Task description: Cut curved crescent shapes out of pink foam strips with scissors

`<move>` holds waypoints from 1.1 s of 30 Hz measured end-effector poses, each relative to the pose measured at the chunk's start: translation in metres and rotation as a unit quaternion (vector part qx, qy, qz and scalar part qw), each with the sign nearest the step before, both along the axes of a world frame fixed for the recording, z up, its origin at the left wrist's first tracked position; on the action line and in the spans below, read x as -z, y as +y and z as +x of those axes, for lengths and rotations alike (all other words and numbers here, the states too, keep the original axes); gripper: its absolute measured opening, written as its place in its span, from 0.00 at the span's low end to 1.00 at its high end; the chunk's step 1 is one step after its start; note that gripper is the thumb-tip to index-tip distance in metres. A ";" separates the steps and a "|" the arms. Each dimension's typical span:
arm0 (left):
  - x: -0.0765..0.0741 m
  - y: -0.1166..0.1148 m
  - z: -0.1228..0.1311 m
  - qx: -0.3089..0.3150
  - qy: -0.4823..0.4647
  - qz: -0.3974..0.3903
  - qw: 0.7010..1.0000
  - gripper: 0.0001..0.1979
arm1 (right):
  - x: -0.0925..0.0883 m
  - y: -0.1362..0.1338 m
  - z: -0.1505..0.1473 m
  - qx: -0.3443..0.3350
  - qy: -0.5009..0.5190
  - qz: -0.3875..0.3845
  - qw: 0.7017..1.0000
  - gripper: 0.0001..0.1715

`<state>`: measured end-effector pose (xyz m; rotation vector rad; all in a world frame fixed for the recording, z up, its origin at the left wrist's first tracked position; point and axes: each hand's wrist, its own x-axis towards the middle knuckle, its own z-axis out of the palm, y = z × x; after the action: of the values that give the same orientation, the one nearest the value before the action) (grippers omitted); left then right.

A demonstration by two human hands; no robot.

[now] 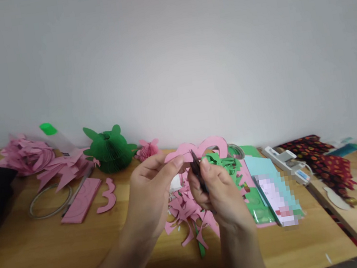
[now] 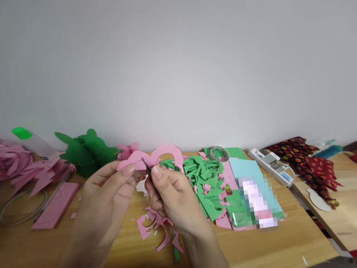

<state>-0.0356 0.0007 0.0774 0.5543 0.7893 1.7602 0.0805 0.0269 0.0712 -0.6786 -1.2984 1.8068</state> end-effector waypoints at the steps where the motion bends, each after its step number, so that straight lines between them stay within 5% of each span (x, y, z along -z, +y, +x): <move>1: 0.000 0.000 0.000 -0.003 0.002 0.000 1.000 0.02 | 0.000 0.000 0.000 0.000 -0.001 0.000 1.000 0.27; 19: 0.001 0.003 0.001 -0.035 -0.006 -0.014 0.999 0.03 | 0.000 0.001 -0.001 -0.011 -0.018 -0.006 1.000 0.29; 33: 0.003 0.000 -0.001 -0.056 0.081 -0.029 0.995 0.05 | -0.001 0.000 -0.002 0.005 -0.050 -0.002 0.999 0.30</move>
<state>-0.0363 0.0012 0.0743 0.6302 0.9993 1.8037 0.0789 0.0264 0.0726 -0.7852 -1.3548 1.7865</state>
